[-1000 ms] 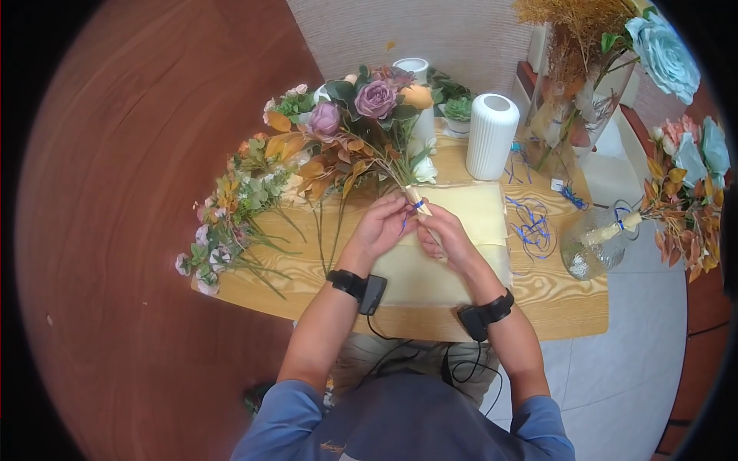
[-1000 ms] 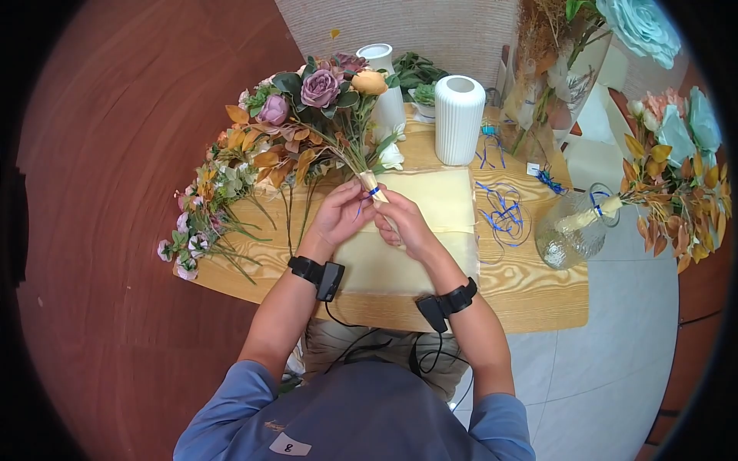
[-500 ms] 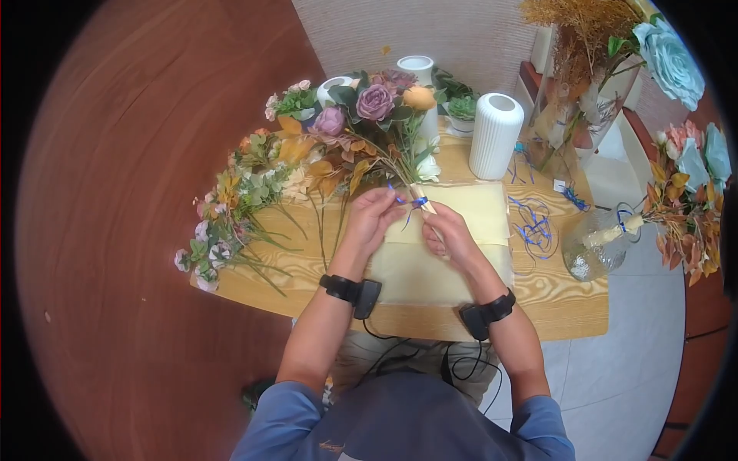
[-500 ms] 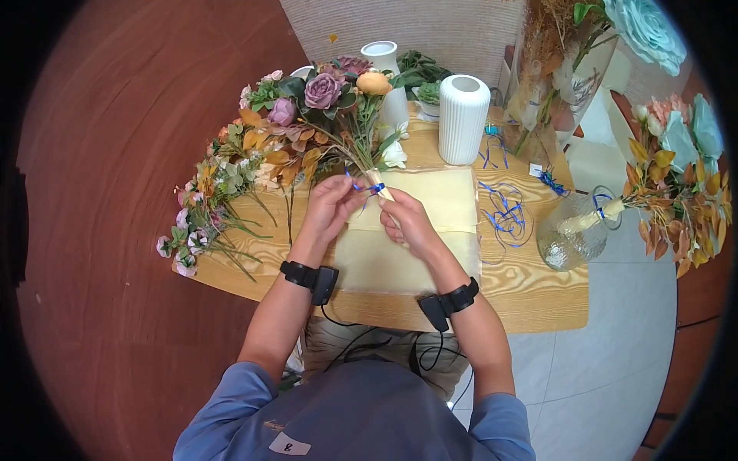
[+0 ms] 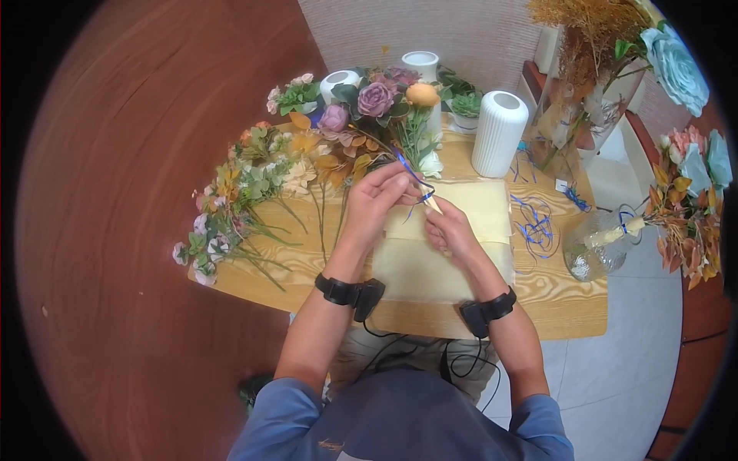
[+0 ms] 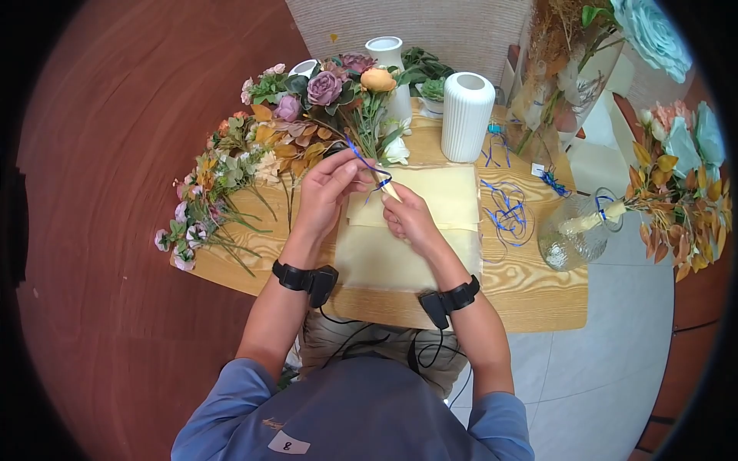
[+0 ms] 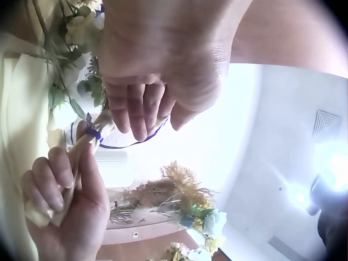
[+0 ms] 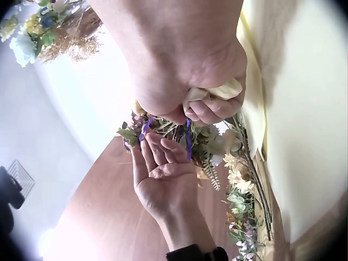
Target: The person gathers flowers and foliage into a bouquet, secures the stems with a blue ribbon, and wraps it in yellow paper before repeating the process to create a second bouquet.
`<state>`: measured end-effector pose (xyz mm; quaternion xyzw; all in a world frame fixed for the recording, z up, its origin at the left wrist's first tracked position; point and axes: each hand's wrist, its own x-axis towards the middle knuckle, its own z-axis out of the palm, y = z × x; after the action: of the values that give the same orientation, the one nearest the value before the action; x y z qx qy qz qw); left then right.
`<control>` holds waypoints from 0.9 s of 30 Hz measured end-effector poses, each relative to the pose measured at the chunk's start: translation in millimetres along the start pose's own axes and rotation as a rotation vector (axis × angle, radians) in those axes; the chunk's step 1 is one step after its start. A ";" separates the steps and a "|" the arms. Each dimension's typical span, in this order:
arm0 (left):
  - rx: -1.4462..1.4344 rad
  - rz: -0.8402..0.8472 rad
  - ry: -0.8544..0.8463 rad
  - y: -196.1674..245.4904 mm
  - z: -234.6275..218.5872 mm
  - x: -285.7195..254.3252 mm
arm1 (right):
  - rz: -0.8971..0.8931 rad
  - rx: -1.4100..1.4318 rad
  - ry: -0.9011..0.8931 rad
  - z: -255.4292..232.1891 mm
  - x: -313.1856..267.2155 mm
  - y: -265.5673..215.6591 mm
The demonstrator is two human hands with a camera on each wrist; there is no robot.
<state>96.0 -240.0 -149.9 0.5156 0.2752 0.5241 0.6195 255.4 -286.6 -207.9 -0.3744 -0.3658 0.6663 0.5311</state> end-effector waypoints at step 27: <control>-0.415 -0.575 0.184 -68.2 -49.7 24.8 | 0.143 0.258 -0.245 0.5 -10.1 -13.1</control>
<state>84.5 -193.9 -224.0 0.2312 0.3510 0.4174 0.8057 262.3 -294.4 -195.0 -0.2442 -0.3118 0.7844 0.4774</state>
